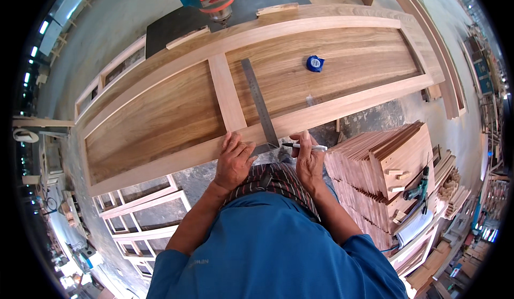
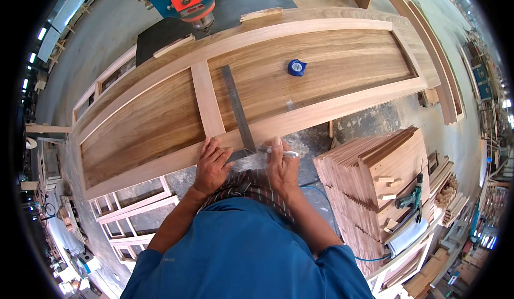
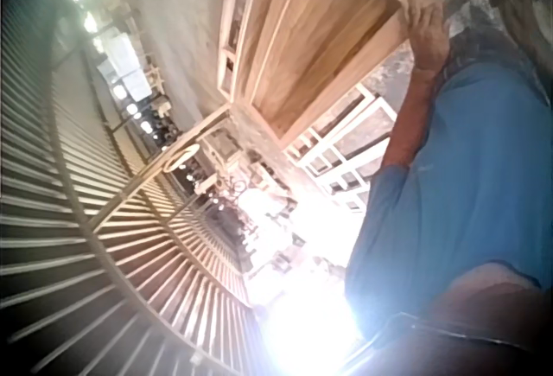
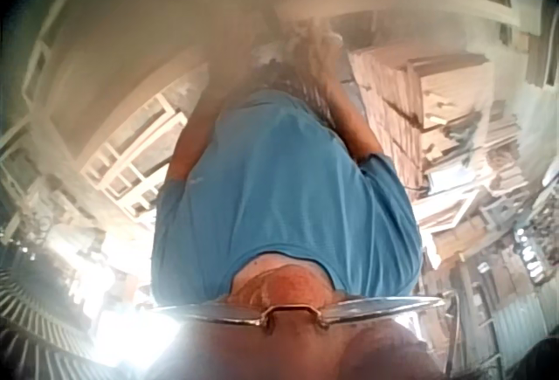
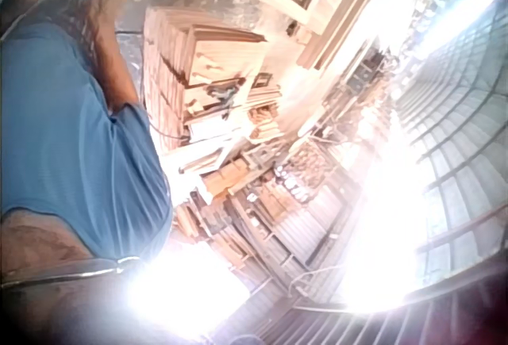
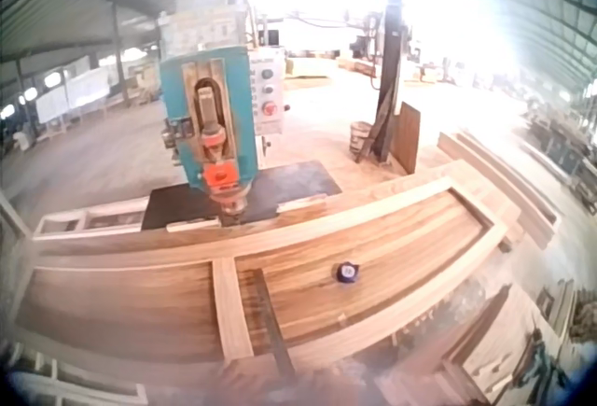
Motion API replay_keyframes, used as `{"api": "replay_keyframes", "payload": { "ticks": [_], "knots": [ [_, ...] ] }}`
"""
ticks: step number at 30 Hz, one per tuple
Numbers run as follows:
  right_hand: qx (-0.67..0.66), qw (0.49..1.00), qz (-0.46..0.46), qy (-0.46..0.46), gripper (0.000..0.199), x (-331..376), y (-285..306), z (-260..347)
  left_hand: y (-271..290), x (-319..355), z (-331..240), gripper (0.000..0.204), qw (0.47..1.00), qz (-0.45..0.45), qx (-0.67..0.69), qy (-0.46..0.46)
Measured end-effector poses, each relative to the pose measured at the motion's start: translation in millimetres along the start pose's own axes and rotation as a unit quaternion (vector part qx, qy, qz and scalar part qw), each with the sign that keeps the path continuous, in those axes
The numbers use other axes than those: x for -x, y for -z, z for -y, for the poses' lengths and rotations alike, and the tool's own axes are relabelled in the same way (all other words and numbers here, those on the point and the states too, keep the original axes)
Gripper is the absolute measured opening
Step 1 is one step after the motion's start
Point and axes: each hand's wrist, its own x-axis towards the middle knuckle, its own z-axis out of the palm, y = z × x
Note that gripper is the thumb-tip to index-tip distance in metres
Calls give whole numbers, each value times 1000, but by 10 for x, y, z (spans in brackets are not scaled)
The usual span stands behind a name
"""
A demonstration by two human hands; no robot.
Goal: The person measures a large wooden frame with a ruler, marks it with a pencil, and sands the internal edges using a vertical spindle sander machine.
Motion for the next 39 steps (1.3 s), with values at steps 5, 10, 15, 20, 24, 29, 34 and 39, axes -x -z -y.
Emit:
{"api": "replay_keyframes", "payload": {
  "ticks": [5, 10, 15, 20, 24, 29, 34, 39],
  "knots": [
    [36, 997, 27, 67, 42, -77, -97, -154, 15, -12, -9, 40, 1000, 4, 8, -1],
    [104, 985, 20, 135, 38, -104, -133, -206, 9, -2, -1, 40, 1000, 5, 8, -2],
    [124, 971, 12, 204, 35, -120, -167, -154, 28, -20, -15, 39, 1000, 11, 11, 1],
    [169, 963, 31, 209, 28, -109, -149, -162, 24, -10, -3, 39, 1000, 10, 11, 1],
    [168, 959, 25, 227, 35, -176, -190, -114, 14, -5, -10, 39, 1000, 14, 7, 1],
    [176, 968, 41, 175, 36, -147, -133, -130, -15, 11, 21, 40, 1000, 6, 0, -3],
    [142, 973, 24, 179, 36, -287, -228, -97, 15, -26, 0, 41, 1000, 7, 2, -4],
    [195, 972, 78, 110, 30, -19, 29, -68, -25, 8, 28, 40, 1000, -4, 8, -6]
  ]
}}
